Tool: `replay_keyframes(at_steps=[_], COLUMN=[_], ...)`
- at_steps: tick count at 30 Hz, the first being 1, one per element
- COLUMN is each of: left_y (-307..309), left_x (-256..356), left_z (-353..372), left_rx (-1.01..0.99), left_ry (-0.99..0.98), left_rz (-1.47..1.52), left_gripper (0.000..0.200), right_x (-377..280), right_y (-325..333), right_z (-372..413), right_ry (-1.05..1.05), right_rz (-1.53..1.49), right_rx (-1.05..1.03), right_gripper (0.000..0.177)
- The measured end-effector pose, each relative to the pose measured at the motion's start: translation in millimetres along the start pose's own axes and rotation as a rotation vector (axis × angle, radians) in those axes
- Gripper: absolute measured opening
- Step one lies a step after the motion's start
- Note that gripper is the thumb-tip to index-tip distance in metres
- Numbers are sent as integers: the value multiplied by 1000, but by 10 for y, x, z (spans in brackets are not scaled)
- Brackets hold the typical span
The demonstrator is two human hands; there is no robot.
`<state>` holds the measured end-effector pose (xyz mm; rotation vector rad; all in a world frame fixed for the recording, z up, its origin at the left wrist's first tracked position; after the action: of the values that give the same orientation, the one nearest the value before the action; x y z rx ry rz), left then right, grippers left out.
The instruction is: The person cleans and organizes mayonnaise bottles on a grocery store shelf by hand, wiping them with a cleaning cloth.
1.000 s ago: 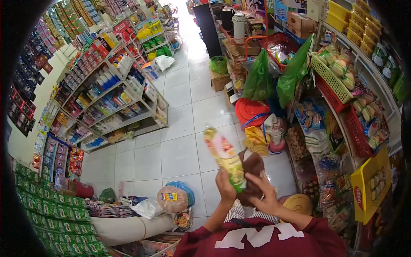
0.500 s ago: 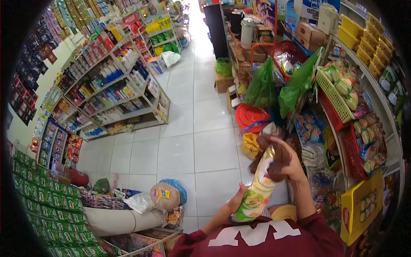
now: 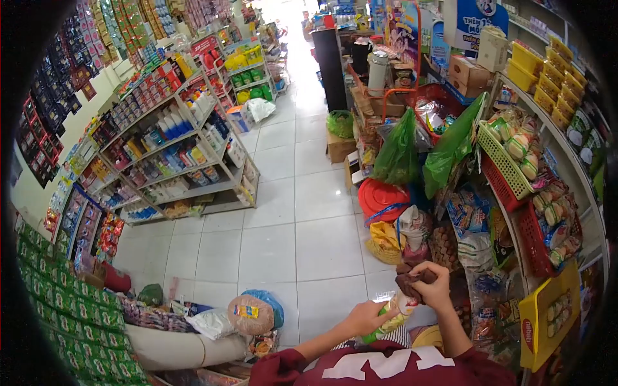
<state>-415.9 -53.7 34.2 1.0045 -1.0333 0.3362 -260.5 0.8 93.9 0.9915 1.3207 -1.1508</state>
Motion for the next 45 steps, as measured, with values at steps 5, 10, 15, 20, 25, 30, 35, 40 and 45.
replay_keyframes(at_steps=[5,10,15,20,25,30,35,40,45], left_y=[-107,90,46,72,221,111,283,235,75], left_x=[-130,-30,-359,-469,-144,-202,-67,-70,80], left_z=[82,247,459,521,700,733,689,623,458], left_rx=[295,482,618,716,705,306,253,173,-5], left_ry=[-400,-604,-415,-141,-75,-38,41,37,-12], left_rz=[-57,-48,224,1749,1544,803,1053,1077,1352], left_gripper=[43,40,45,50,46,46,45,40,44], right_x=[128,235,72,619,344,-74,-40,-17,-129], right_y=[10,-73,-248,-461,-939,-906,-747,-687,-699], right_z=[243,261,151,82,111,-198,-239,-158,-139], right_ry=[-116,-338,-33,69,274,187,120,-108,-174], right_rz=[-269,-1099,-1178,-515,-253,-425,-166,-268,-350], right_rx=[351,194,-1,-1,-137,-460,-527,-368,-289], right_gripper=[11,20,43,54,53,99,71,22,21])
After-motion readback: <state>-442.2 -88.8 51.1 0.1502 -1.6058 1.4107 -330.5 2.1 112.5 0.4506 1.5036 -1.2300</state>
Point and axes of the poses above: each hand's wrist, its own z-axis away from the middle knuckle, its own y-axis out of the back of the hand, x = y × z, the point moved 2 cm from there along -z, towards the middle knuckle, and after that the axes turned 8 degrees about -y, right-handed, at the moved point
